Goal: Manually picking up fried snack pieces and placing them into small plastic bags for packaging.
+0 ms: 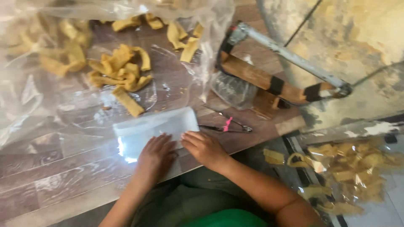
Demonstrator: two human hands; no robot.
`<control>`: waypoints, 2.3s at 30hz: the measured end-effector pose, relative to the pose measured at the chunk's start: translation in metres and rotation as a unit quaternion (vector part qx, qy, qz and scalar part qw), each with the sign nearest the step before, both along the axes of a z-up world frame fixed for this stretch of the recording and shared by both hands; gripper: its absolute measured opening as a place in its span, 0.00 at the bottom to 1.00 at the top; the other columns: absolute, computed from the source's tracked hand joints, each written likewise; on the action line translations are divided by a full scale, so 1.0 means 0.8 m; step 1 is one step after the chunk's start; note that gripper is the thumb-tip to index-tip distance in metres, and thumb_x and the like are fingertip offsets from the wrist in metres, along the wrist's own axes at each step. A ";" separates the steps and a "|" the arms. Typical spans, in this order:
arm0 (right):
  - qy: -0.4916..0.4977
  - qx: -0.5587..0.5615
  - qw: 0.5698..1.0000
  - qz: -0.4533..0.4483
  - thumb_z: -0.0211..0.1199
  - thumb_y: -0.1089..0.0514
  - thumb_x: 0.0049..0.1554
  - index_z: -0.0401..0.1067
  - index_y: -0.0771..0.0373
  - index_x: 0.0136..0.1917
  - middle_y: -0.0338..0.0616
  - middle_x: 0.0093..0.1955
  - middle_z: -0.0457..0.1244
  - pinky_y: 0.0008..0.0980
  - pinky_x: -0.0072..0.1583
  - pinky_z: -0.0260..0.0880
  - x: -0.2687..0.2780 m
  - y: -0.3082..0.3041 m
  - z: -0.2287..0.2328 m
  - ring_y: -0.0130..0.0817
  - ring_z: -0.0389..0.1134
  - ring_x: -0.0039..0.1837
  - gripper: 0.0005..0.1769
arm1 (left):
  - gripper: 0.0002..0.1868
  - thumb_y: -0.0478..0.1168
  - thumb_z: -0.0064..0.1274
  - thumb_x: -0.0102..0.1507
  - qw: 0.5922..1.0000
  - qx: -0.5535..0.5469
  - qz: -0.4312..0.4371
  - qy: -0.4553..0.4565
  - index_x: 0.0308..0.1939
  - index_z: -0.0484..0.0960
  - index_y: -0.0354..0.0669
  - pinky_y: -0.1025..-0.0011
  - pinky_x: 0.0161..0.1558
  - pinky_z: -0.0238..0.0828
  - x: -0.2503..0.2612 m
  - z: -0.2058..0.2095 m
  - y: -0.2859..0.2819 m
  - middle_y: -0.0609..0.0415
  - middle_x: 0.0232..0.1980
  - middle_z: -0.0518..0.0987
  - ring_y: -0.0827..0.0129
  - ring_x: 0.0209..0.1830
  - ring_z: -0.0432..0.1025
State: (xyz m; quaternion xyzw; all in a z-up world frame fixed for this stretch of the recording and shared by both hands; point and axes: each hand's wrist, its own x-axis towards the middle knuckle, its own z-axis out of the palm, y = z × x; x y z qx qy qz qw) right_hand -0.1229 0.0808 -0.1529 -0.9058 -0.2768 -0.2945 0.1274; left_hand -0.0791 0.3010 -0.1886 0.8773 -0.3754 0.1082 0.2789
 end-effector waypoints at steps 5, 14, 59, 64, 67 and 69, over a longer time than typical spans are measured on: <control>0.086 -0.032 0.996 -0.011 0.63 0.59 0.61 0.76 0.56 0.42 0.33 0.37 0.64 0.30 0.47 0.72 0.019 -0.017 -0.027 0.34 0.72 0.47 0.05 | 0.09 0.36 0.55 0.61 0.998 -0.053 0.002 0.034 0.43 0.89 0.42 0.53 0.60 0.73 -0.005 0.032 -0.005 0.44 0.49 0.86 0.48 0.55 0.79; 0.394 0.084 0.915 0.008 0.64 0.59 0.59 0.74 0.55 0.42 0.41 0.39 0.68 0.38 0.51 0.73 0.052 -0.016 0.039 0.45 0.73 0.49 0.03 | 0.05 0.43 0.58 0.62 0.992 -0.058 0.074 0.087 0.39 0.89 0.56 0.62 0.61 0.74 0.007 0.011 -0.011 0.58 0.44 0.88 0.64 0.53 0.81; 0.278 0.308 0.910 -0.010 0.66 0.68 0.45 0.73 0.58 0.54 0.45 0.57 0.68 0.40 0.62 0.68 -0.033 -0.058 0.130 0.44 0.69 0.61 0.22 | 0.07 0.26 0.55 0.60 0.921 -0.295 -0.148 0.207 0.29 0.77 0.39 0.62 0.30 0.74 -0.046 0.192 -0.051 0.45 0.23 0.79 0.43 0.24 0.77; 0.363 0.108 0.908 -0.181 0.70 0.49 0.52 0.59 0.64 0.77 0.64 0.72 0.59 0.66 0.68 0.58 -0.028 -0.099 0.108 0.67 0.60 0.71 0.44 | 0.12 0.25 0.58 0.56 0.936 -0.333 0.023 0.112 0.37 0.88 0.45 0.67 0.31 0.78 -0.039 0.181 0.013 0.53 0.30 0.84 0.59 0.25 0.79; 0.348 -0.002 0.896 -0.277 0.69 0.49 0.53 0.56 0.61 0.80 0.57 0.70 0.60 0.60 0.66 0.57 -0.027 -0.133 0.040 0.59 0.61 0.69 0.46 | 0.11 0.26 0.61 0.60 0.937 -0.336 0.099 -0.016 0.43 0.88 0.42 0.75 0.31 0.74 -0.033 0.191 0.049 0.54 0.37 0.87 0.71 0.24 0.77; 0.331 -0.019 0.900 -0.282 0.66 0.42 0.56 0.58 0.52 0.80 0.44 0.66 0.64 0.50 0.65 0.60 -0.029 -0.147 0.029 0.47 0.63 0.67 0.43 | 0.08 0.28 0.62 0.65 0.939 -0.300 0.130 -0.104 0.47 0.85 0.37 0.79 0.31 0.70 -0.021 0.193 0.065 0.51 0.42 0.87 0.75 0.26 0.74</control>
